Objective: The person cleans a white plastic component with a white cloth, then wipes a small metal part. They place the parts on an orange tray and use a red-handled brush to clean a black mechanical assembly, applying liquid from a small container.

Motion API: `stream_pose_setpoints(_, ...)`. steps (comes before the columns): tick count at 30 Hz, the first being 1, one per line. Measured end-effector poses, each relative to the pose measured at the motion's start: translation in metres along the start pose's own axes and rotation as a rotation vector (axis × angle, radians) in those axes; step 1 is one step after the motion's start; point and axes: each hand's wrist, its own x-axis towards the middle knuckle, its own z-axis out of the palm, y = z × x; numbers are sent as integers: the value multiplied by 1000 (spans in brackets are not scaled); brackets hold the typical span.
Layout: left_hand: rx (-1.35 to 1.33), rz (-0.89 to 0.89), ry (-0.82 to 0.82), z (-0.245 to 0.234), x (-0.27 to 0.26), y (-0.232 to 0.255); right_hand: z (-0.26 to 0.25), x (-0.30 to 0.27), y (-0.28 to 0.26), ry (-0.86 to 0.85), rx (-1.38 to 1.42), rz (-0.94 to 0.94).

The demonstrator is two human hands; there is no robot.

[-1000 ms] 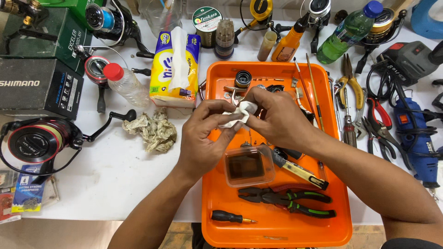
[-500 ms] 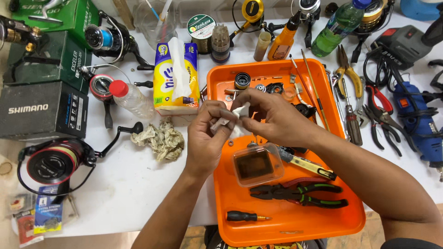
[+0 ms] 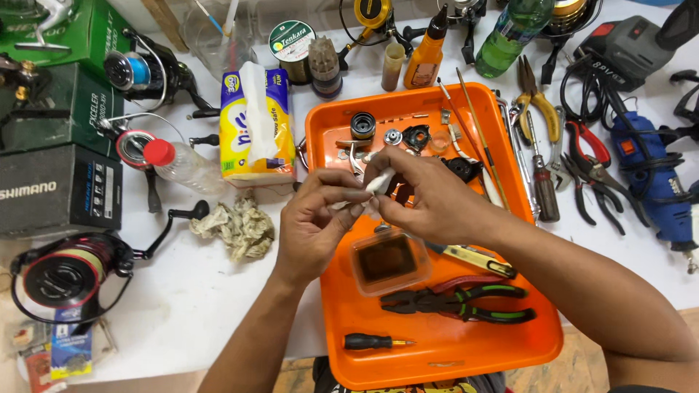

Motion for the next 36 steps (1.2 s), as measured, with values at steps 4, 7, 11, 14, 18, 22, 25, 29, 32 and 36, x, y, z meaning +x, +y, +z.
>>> stream_pose_setpoints(4, 68, 50, 13, 10, -1, -18, -17, -11, 6, -59, 13, -58)
stream_pose_setpoints(7, -45, 15, -58, 27, 3, -16, -29, -17, 10, -84, 18, -70)
stream_pose_setpoints(11, -58, 5, -69, 49, 15, -12, -49, -21, 19, -44, 112, -81)
stream_pose_setpoints(14, -82, 3, -15, 60, 24, -7, -63, -19, 23, -30, 153, -93)
stream_pose_setpoints(18, -119, 5, 10, 59, 26, -7, -71, -11, 20, -80, 142, -118)
stream_pose_setpoints(22, -148, -59, 1, 60, 12, -4, -77, -6, 24, -107, -14, -138)
stream_pose_setpoints(25, -170, -64, 19, 54, -3, 9, -78, -6, 18, -118, -143, -180)
stream_pose_setpoints(29, 306, -9, -52, 32, -19, 21, -88, -7, 37, -92, -148, -118)
stream_pose_setpoints(32, 666, 36, -272, 25, -28, 22, -88, -13, 38, -35, -98, -5)
stream_pose_setpoints(36, 960, 6, -617, 24, -36, 9, -90, -26, 41, 92, -175, 51)
